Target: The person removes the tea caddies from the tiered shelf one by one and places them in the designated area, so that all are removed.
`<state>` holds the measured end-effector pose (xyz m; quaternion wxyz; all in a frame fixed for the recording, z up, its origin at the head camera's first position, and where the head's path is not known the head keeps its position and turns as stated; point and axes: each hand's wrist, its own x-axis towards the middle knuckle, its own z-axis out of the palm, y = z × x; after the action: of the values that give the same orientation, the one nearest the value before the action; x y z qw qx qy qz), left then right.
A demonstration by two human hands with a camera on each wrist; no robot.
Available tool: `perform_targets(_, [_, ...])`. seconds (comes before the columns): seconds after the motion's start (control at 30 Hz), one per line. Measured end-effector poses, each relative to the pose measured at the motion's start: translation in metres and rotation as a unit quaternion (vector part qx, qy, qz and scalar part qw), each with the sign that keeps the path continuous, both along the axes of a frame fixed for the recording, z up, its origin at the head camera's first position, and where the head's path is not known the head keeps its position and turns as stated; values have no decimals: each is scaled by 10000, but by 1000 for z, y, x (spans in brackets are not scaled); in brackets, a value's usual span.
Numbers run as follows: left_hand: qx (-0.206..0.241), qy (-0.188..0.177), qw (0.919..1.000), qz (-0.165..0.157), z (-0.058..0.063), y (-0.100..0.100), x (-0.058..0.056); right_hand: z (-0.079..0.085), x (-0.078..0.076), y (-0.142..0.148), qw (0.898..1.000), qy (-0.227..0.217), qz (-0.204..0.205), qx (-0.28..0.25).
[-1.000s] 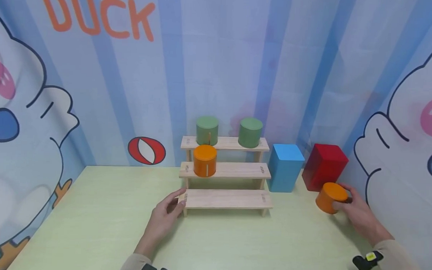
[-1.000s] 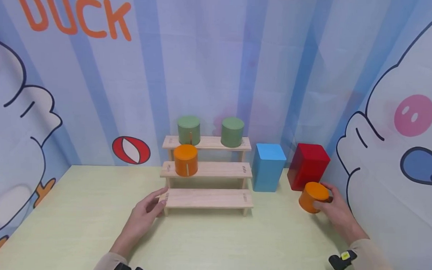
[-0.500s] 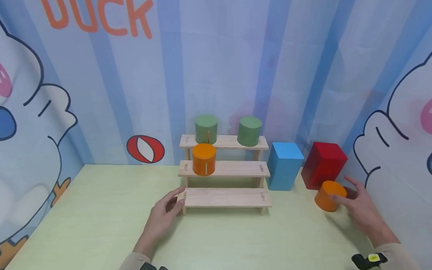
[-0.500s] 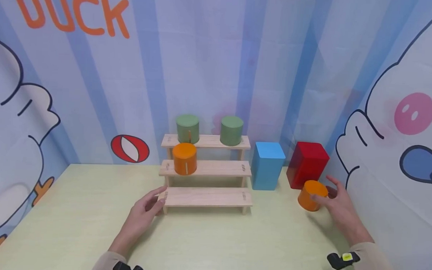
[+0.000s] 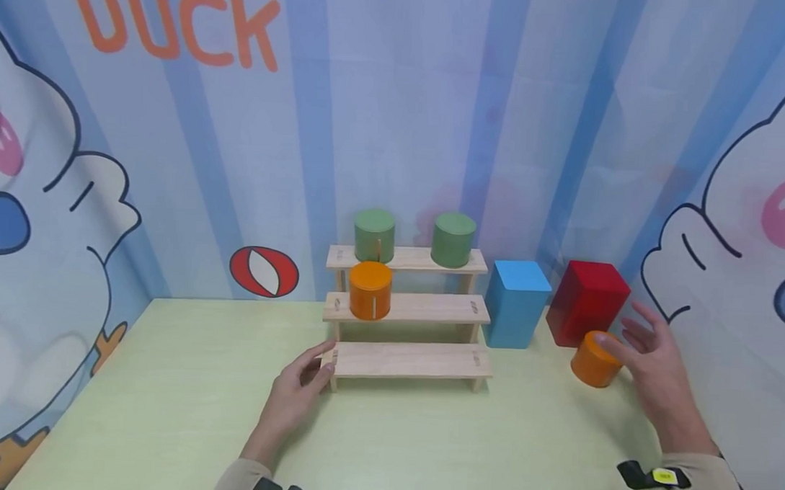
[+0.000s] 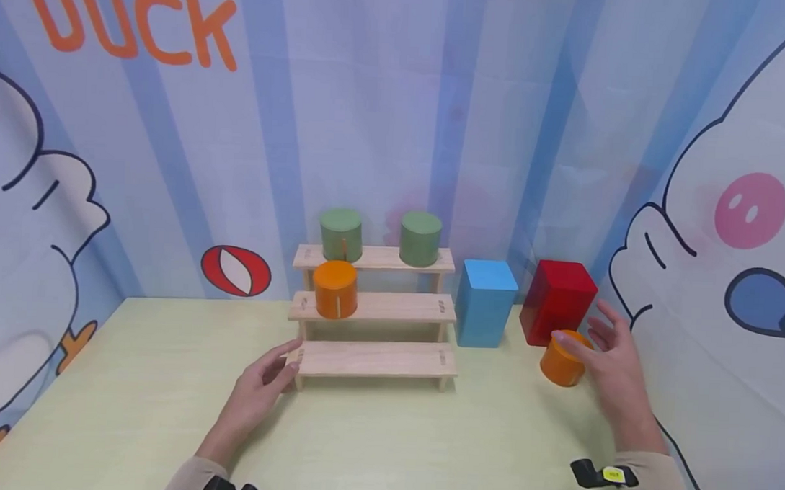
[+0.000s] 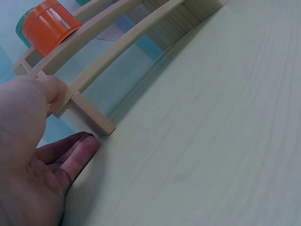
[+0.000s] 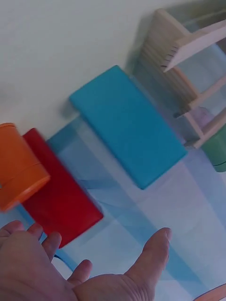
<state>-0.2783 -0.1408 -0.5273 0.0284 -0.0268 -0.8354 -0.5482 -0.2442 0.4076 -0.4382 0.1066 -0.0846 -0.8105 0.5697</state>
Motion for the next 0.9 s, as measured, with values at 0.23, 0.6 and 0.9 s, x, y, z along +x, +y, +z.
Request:
perform_targets(0.23, [-20,-11,10000,22,0,1,1,13,-2,-31,9989,384,176,-195])
perform_targets(0.6, [14,3,10000,61,-1,-1,-3,27,-16,-103,9923,584,865,-671])
perform_targets(0.9, [84,74,9999,53,-5,-2,-5,26,-30,-168,9798,656,1597,-1011])
